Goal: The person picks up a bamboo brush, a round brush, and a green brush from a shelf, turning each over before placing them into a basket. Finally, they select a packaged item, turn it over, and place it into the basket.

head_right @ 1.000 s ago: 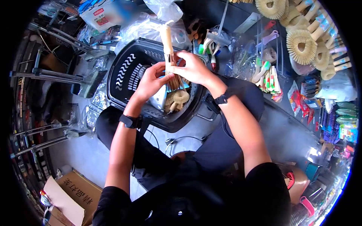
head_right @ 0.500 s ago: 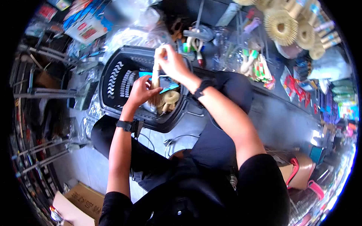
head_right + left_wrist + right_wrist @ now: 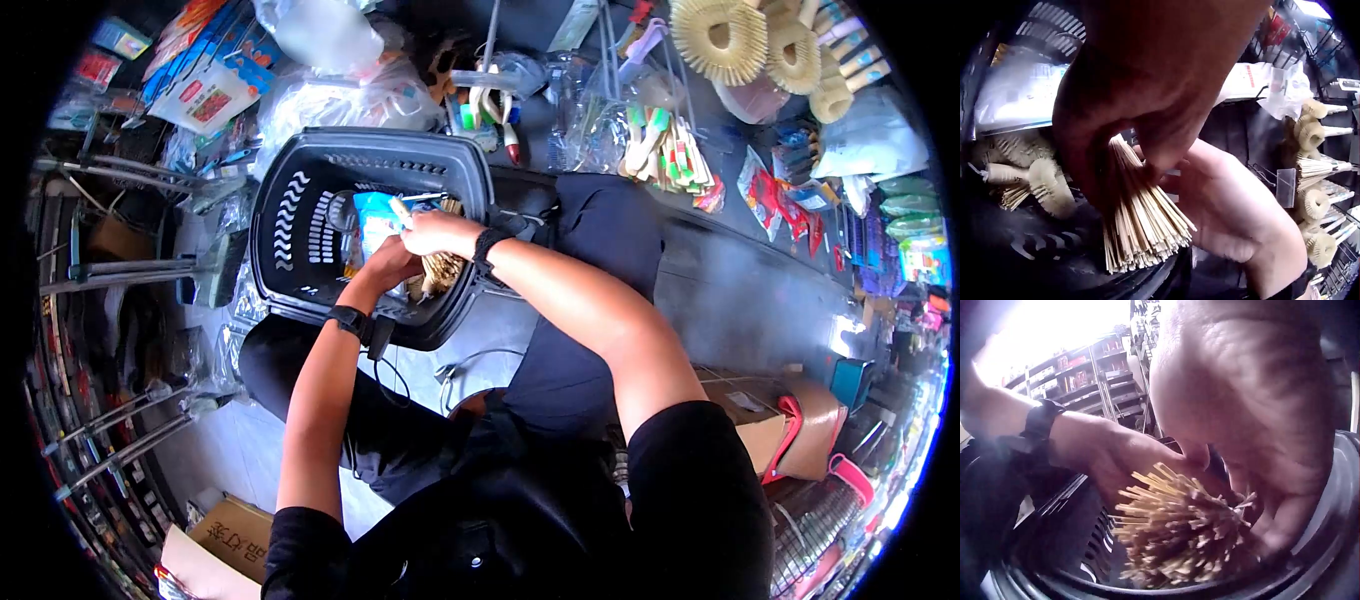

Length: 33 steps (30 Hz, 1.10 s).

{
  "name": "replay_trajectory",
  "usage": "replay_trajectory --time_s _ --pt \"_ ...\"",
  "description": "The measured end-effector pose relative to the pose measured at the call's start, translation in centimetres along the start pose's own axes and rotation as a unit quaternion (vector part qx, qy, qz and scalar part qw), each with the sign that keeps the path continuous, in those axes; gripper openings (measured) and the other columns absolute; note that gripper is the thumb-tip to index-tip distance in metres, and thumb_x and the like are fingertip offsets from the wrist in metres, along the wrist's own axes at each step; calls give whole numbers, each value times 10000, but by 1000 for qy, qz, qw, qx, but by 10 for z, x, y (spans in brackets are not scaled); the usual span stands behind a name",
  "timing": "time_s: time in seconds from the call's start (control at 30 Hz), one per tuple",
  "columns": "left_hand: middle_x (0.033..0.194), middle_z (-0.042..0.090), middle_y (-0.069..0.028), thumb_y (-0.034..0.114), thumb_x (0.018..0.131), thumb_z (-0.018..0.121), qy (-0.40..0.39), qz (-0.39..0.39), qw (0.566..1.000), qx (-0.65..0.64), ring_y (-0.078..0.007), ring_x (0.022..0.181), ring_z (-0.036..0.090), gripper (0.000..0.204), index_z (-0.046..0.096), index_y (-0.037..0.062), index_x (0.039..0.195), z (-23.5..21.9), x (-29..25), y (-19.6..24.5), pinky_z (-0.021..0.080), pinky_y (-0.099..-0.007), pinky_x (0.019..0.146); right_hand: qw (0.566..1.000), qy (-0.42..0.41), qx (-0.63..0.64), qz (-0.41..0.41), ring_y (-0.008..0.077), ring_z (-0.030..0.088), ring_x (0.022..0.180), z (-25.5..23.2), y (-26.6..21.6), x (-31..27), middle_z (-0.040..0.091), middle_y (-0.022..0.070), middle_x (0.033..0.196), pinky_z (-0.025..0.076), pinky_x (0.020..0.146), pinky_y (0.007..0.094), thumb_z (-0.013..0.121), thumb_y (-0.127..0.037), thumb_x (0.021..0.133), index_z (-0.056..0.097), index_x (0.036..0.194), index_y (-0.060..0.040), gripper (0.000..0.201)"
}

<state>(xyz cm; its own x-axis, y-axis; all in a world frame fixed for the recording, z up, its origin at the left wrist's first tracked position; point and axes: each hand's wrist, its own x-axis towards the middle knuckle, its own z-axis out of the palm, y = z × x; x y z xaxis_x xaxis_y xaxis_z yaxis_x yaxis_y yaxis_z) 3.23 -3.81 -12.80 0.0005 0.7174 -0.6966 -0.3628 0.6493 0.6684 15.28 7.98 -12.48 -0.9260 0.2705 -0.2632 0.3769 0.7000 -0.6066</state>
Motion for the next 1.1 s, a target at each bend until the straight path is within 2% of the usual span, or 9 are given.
replay_trajectory --time_s 0.17,0.2,0.33,0.4,0.47,0.53,0.93,1.0,1.1 --pt "1099 690 -123 231 983 649 -24 183 981 57 -220 915 704 371 614 -58 1212 -14 41 -10 591 -375 779 984 76 140 79 465 650 1116 -17 -14 -6 639 371 1177 523 955 528 513 -240 911 617 1205 78 446" --pt "1104 690 -128 231 995 631 -2 93 989 -117 -217 917 704 372 610 -67 1215 -9 41 -3 587 -375 780 984 55 144 89 476 587 1224 -23 -14 -8 602 362 1266 491 1021 515 519 -239 892 550 1307 58 511" --pt "1210 674 -140 205 908 677 32 191 970 149 -277 1084 661 395 619 22 1253 1 30 16 562 -393 859 980 120 63 143 478 519 1315 -36 -29 -24 558 275 1379 350 1109 647 589 -191 831 511 1376 7 585" --pt "1236 691 -185 138 698 867 40 246 934 258 -375 1156 651 598 630 55 1241 -5 39 13 538 -441 955 986 111 28 121 464 534 1304 -41 -27 -27 569 270 1361 387 1101 611 593 -185 828 518 1363 5 573" --pt "1213 694 -184 129 686 869 32 376 777 504 -366 1155 650 611 627 49 1241 -10 36 12 537 -431 961 987 114 36 106 443 601 1210 -47 -25 -26 619 270 1259 489 1017 533 599 -170 824 588 1258 14 472" --pt "1270 668 -135 189 822 779 -3 155 984 83 -311 1166 653 545 583 71 1317 0 38 8 544 -430 970 989 117 53 78 436 635 1150 -56 -26 -29 641 271 1203 530 965 499 600 -162 822 627 1186 19 407" --pt "1180 662 -72 435 1059 521 0 174 977 121 -195 984 674 517 414 151 1478 60 -20 78 545 -352 852 879 459 125 -28 367 693 757 -177 -50 -95 706 186 837 556 683 441 624 -97 855 686 893 -22 104" --pt "1178 665 -105 612 1063 345 -22 213 965 154 -215 951 686 595 391 217 1505 65 -32 81 551 -370 845 825 546 125 -71 166 671 664 -201 -50 -119 691 108 802 531 592 301 650 2 882 685 948 12 75" --pt "1216 665 -132 717 1026 194 -56 190 967 161 -240 983 688 740 406 183 1492 66 -45 92 552 -371 849 724 682 82 -60 290 672 802 -241 -55 -174 679 127 868 528 701 396 645 -10 822 668 987 -22 167"
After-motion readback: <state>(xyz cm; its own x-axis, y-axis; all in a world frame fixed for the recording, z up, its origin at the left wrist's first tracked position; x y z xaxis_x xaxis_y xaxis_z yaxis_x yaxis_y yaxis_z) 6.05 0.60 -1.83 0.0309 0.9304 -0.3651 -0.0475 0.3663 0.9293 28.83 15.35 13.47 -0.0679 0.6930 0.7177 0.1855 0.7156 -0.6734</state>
